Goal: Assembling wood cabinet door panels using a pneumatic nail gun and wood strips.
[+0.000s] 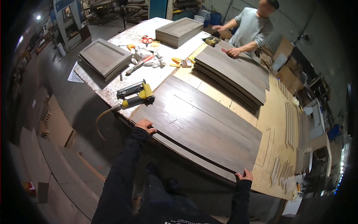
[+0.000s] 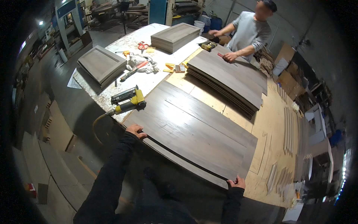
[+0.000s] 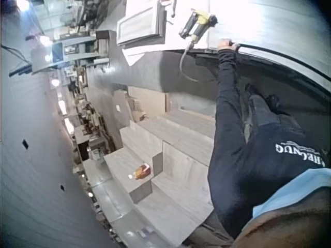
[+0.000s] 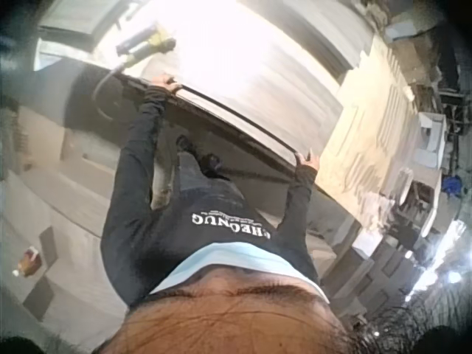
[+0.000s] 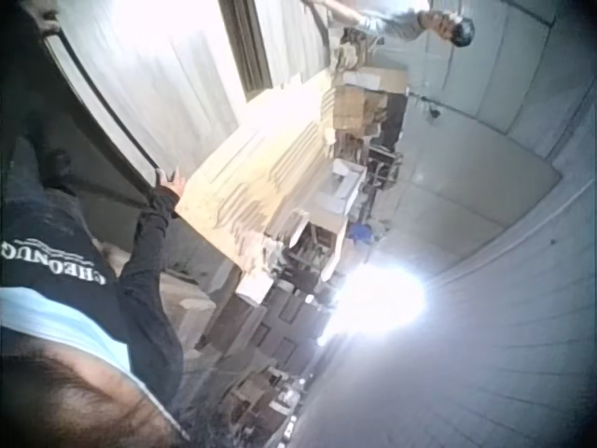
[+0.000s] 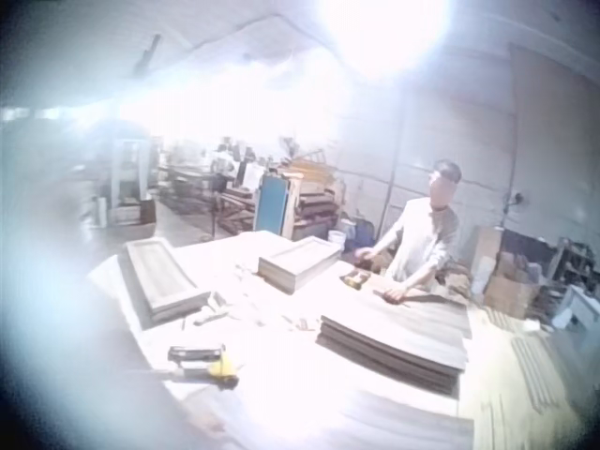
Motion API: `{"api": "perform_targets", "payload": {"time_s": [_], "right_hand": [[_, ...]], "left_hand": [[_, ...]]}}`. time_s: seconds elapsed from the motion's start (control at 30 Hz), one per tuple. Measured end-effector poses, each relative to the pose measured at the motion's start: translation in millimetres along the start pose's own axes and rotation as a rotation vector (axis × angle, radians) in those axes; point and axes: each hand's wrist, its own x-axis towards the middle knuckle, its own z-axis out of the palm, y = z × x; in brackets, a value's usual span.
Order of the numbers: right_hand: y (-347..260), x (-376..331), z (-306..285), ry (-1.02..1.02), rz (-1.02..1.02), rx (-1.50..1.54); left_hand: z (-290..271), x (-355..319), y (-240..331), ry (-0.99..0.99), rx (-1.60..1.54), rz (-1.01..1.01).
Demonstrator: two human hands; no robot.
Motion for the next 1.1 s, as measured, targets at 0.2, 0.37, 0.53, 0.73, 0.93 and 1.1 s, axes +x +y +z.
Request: {"api": "perform_targets", "payload": {"time_s": [0.2,0.37,0.53,0.73,0.93,1.1], "right_hand": [[39,-7,11,0.078,0.027,0.053],[30,-16,14,0.080,0.242,0.050],[54,8,48,0.026,0.879,0.664],[217,-52,94,0.369,0.414,0.459],[164,-19,99,0.395,0.589,0.629],[101,44,86,0.340,0.581,0.655]], "left_hand": [[-7,4,0,-0.115,-0.066,0.048],[-10,2,-8,-0.091,-0.203,0.088],[-29,-1,-5,-0.069,-0.264,0.025],[-2,23,6,-0.205,-0.368,-0.117],[-2,41,5,-0.229,-0.391,-0.202],[35,108,18,-0.106,-0.286,-0.174]]}}
